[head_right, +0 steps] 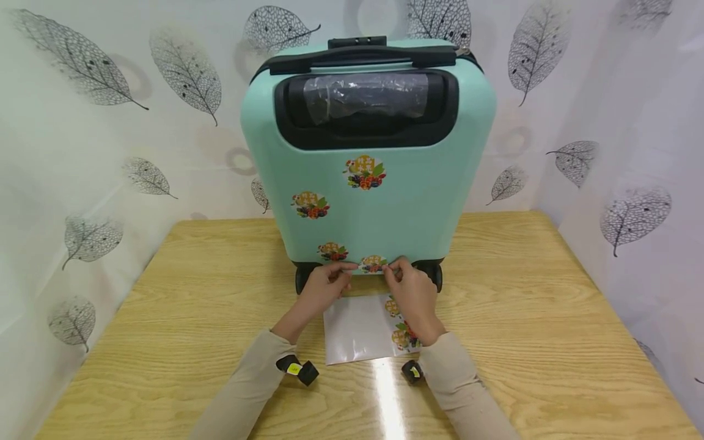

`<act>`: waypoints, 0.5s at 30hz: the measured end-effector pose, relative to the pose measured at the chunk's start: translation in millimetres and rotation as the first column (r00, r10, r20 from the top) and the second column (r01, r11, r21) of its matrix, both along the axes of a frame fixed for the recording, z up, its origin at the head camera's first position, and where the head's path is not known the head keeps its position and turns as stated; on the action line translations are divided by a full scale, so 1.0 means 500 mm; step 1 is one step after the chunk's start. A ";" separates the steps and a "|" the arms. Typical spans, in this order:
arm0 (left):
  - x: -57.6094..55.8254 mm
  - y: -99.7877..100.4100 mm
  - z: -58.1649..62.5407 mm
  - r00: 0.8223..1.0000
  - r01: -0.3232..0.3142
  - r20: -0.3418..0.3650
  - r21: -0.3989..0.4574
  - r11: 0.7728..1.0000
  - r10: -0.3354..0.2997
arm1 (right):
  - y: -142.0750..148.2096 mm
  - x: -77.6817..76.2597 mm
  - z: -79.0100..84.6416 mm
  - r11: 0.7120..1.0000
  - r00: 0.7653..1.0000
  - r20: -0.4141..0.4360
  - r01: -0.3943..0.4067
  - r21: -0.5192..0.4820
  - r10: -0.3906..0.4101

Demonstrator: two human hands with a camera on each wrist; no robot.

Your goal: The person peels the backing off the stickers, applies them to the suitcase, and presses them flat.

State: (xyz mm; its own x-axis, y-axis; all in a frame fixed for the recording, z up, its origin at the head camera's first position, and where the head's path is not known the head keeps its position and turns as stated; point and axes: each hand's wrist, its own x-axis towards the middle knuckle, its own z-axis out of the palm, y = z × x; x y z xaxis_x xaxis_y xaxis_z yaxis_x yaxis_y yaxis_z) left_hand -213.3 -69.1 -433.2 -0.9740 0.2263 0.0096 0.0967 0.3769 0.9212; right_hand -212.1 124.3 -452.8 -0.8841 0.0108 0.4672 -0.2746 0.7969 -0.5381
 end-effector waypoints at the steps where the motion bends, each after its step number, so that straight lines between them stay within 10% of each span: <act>1: 0.000 -0.001 0.000 1.000 0.001 0.001 0.001 1.000 -0.001 | -0.001 0.001 0.000 1.000 1.000 -0.007 0.002 0.012 -0.002; 15: -0.003 -0.008 -0.006 1.000 -0.001 -0.016 -0.028 1.000 0.000 | 0.005 0.002 0.005 0.997 0.999 -0.023 -0.032 0.065 0.034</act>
